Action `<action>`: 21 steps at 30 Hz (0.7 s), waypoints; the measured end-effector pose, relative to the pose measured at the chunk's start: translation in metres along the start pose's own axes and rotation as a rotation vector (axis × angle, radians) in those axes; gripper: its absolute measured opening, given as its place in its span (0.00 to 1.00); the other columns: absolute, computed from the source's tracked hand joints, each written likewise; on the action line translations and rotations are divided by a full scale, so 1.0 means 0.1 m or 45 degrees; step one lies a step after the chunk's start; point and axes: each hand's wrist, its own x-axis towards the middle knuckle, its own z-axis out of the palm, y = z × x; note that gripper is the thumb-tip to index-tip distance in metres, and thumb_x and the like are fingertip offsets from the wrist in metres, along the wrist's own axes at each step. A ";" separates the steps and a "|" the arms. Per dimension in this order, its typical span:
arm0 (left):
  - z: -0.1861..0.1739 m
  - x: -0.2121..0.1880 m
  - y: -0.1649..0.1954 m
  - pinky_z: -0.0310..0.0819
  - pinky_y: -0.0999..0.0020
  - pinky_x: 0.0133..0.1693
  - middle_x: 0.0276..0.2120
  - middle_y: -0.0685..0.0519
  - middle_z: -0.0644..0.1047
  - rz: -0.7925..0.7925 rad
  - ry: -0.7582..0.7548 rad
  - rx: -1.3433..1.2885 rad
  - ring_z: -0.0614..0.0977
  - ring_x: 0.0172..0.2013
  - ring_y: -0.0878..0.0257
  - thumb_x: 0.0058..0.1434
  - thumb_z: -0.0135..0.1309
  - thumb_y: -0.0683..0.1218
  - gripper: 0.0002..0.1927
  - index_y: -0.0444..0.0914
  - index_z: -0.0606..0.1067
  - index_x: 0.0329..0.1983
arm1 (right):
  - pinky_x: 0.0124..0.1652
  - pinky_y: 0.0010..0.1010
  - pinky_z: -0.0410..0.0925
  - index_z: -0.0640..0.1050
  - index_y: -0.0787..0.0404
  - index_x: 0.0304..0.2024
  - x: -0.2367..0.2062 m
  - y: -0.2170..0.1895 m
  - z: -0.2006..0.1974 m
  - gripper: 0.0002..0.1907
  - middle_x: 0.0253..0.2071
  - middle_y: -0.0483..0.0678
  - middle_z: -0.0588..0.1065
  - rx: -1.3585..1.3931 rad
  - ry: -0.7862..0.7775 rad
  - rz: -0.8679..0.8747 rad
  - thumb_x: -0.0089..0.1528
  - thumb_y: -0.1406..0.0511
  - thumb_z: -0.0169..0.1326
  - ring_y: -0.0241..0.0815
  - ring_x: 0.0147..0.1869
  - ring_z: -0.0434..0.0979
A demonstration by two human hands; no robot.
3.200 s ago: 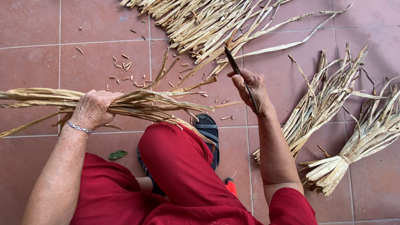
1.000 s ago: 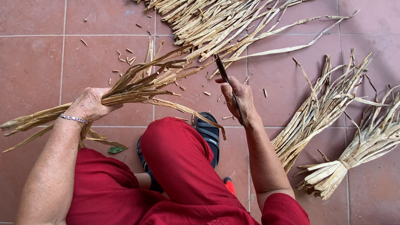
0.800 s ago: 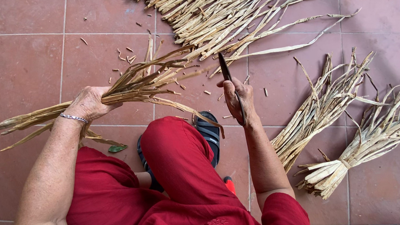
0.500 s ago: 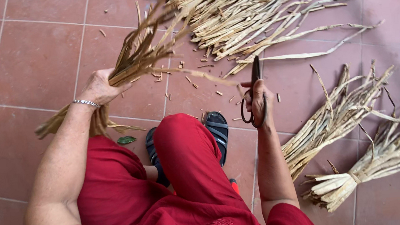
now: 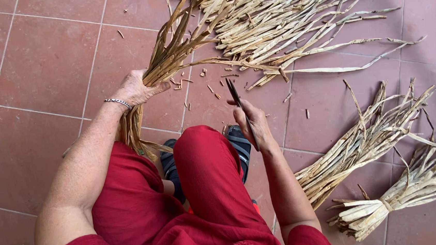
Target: The person sits on a low stool and uses shears to trim the ends of bundles of dried leaves. They gather the leaves, cut them to a uniform length, and then tie the bundles together with a strip of the same material.
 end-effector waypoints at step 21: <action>0.09 -0.01 0.23 0.77 0.57 0.52 0.44 0.48 0.83 -0.075 -0.038 0.140 0.84 0.48 0.55 0.49 0.60 0.76 0.40 0.44 0.80 0.51 | 0.34 0.33 0.67 0.82 0.60 0.43 0.40 -0.42 0.40 0.33 0.25 0.46 0.72 -0.134 0.238 -0.059 0.73 0.44 0.37 0.38 0.30 0.74</action>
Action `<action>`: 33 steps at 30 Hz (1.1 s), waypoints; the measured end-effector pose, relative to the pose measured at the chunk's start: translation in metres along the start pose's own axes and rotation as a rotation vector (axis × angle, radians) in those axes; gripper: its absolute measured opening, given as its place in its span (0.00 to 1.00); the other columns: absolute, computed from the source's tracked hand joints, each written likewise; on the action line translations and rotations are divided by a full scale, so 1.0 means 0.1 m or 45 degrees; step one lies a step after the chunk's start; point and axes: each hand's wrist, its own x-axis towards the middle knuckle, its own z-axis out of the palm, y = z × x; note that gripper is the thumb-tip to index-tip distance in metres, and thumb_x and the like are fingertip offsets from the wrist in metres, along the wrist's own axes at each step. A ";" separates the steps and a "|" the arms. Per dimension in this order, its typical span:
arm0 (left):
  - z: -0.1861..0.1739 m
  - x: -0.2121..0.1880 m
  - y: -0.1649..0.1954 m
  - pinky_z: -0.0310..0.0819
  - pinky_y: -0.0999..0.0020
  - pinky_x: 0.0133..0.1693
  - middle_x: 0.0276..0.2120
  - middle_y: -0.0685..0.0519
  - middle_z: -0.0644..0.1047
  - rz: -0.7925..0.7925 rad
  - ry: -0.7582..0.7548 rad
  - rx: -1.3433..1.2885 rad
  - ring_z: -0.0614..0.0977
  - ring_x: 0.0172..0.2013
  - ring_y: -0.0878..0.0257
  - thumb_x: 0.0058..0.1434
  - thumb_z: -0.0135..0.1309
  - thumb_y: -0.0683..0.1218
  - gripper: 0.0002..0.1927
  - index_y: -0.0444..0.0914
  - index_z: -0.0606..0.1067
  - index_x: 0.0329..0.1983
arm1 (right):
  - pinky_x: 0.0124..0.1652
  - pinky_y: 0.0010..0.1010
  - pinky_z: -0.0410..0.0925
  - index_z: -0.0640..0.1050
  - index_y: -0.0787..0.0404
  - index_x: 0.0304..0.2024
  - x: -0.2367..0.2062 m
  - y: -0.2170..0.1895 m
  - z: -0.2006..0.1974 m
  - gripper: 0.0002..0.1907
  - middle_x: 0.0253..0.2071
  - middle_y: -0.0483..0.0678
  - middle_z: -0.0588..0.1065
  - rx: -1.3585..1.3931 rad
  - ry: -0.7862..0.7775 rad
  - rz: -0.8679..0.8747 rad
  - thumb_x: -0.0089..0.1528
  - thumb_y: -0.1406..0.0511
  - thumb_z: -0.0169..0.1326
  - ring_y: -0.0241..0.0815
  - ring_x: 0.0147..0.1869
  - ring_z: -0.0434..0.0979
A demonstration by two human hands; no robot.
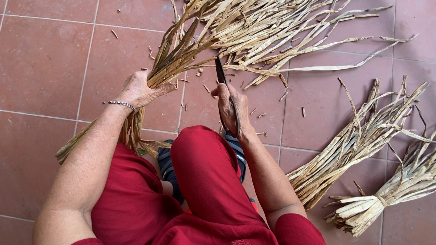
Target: The person sits on a low stool and uses shears to trim the ends of bundles of dried leaves. They gather the leaves, cut them to a uniform length, and then tie the bundles together with a strip of the same material.
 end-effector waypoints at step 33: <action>0.02 -0.14 0.06 0.77 0.53 0.50 0.42 0.47 0.83 -0.023 -0.013 0.052 0.84 0.48 0.51 0.47 0.62 0.75 0.36 0.48 0.81 0.51 | 0.34 0.33 0.69 0.79 0.58 0.53 0.05 0.06 -0.06 0.35 0.24 0.45 0.72 -0.029 -0.028 0.072 0.70 0.40 0.34 0.38 0.31 0.76</action>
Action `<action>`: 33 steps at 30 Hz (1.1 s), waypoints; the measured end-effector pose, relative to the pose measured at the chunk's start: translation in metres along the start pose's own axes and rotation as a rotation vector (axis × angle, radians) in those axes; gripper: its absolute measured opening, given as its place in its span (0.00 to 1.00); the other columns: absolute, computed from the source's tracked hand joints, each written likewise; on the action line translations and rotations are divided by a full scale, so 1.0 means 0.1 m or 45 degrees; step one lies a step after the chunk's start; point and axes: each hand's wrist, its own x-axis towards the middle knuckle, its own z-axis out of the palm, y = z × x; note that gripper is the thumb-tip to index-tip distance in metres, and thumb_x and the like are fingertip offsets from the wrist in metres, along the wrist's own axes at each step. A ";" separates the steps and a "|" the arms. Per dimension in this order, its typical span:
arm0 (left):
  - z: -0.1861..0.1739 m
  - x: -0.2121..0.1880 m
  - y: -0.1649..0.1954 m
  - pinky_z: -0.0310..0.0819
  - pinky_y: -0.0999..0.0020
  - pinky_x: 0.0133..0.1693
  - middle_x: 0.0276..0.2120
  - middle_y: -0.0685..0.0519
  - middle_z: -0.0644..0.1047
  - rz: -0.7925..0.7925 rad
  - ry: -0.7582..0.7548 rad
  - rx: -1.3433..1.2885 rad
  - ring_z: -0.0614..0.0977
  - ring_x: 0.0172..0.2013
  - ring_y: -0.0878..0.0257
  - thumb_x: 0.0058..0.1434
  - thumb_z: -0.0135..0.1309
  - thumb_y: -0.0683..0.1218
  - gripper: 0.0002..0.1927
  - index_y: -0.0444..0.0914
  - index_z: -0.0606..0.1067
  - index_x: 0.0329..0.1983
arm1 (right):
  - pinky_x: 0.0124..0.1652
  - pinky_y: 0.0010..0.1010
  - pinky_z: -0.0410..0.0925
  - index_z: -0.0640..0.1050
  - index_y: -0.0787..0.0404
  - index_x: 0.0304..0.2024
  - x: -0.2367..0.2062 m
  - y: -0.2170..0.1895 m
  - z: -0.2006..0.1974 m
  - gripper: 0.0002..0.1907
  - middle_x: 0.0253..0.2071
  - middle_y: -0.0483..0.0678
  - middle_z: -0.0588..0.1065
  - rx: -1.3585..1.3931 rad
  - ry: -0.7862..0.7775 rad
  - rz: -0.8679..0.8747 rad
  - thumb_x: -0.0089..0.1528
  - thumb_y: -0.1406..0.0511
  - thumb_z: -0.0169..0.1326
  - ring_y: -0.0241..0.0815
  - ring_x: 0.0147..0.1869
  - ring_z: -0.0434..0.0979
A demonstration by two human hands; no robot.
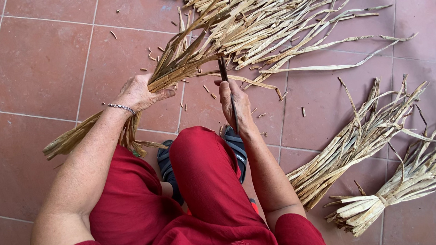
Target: The person sits on a low stool and uses shears to trim the ends of bundles of dried leaves. They gather the leaves, cut them to a uniform length, and then tie the bundles together with a strip of the same material.
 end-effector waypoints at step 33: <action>0.07 0.06 -0.15 0.77 0.60 0.48 0.42 0.51 0.84 0.044 0.069 -0.139 0.84 0.44 0.61 0.53 0.66 0.65 0.31 0.43 0.81 0.53 | 0.24 0.22 0.61 0.74 0.68 0.53 -0.27 0.97 -0.47 0.39 0.24 0.39 0.65 0.464 0.402 0.168 0.70 0.40 0.34 0.28 0.25 0.64</action>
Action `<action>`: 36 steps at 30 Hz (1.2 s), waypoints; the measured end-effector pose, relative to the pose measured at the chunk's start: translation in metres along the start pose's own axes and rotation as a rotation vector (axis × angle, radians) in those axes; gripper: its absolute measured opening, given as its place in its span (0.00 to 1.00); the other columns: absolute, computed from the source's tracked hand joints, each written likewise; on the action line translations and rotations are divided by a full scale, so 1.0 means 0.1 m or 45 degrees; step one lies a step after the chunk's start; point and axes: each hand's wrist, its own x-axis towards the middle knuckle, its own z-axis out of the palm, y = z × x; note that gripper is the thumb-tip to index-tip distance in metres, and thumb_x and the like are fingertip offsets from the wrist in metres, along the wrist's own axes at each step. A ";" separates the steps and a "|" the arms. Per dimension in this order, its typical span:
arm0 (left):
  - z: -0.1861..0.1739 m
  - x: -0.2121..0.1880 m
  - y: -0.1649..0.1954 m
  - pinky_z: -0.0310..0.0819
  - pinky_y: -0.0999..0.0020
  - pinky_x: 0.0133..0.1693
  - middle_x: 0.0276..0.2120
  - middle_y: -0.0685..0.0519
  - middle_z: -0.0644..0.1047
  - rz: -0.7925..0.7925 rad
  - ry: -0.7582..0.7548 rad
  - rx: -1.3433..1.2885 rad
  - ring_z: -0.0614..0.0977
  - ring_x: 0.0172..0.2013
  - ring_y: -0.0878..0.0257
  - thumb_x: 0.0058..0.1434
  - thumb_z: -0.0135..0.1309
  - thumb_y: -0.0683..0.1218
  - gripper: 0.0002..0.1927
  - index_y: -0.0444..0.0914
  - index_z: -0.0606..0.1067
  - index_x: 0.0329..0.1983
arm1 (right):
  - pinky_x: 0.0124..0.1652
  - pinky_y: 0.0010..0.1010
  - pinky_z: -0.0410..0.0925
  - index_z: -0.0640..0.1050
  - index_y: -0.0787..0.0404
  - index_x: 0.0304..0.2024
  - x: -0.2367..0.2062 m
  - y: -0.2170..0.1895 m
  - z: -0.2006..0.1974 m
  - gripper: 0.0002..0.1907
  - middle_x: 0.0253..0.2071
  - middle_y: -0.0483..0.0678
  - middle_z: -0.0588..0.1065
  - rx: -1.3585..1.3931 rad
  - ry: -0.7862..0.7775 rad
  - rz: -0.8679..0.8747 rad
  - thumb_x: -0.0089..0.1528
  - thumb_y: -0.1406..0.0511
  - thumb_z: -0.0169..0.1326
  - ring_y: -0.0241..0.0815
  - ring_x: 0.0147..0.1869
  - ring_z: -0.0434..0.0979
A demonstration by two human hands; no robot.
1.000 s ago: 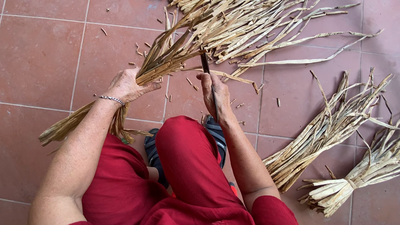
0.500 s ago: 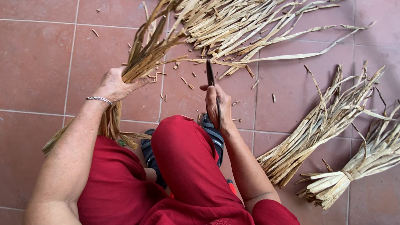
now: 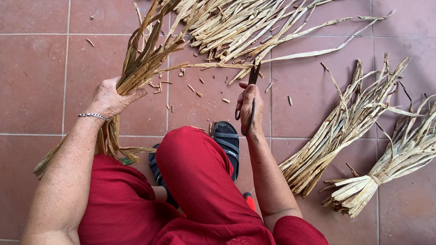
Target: The person sits on a low stool and uses shears to trim the ends of bundles of dried leaves. They gather the leaves, cut them to a uniform length, and then tie the bundles together with a strip of the same material.
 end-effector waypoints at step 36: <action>-0.39 0.06 0.04 0.65 0.75 0.22 0.18 0.59 0.68 -0.048 -0.163 -1.106 0.69 0.19 0.71 0.63 0.60 0.59 0.21 0.36 0.77 0.35 | 0.51 0.50 0.69 0.73 0.52 0.60 -0.51 1.56 -0.68 0.30 0.50 0.57 0.75 -1.465 -0.072 0.309 0.56 0.55 0.64 0.60 0.55 0.76</action>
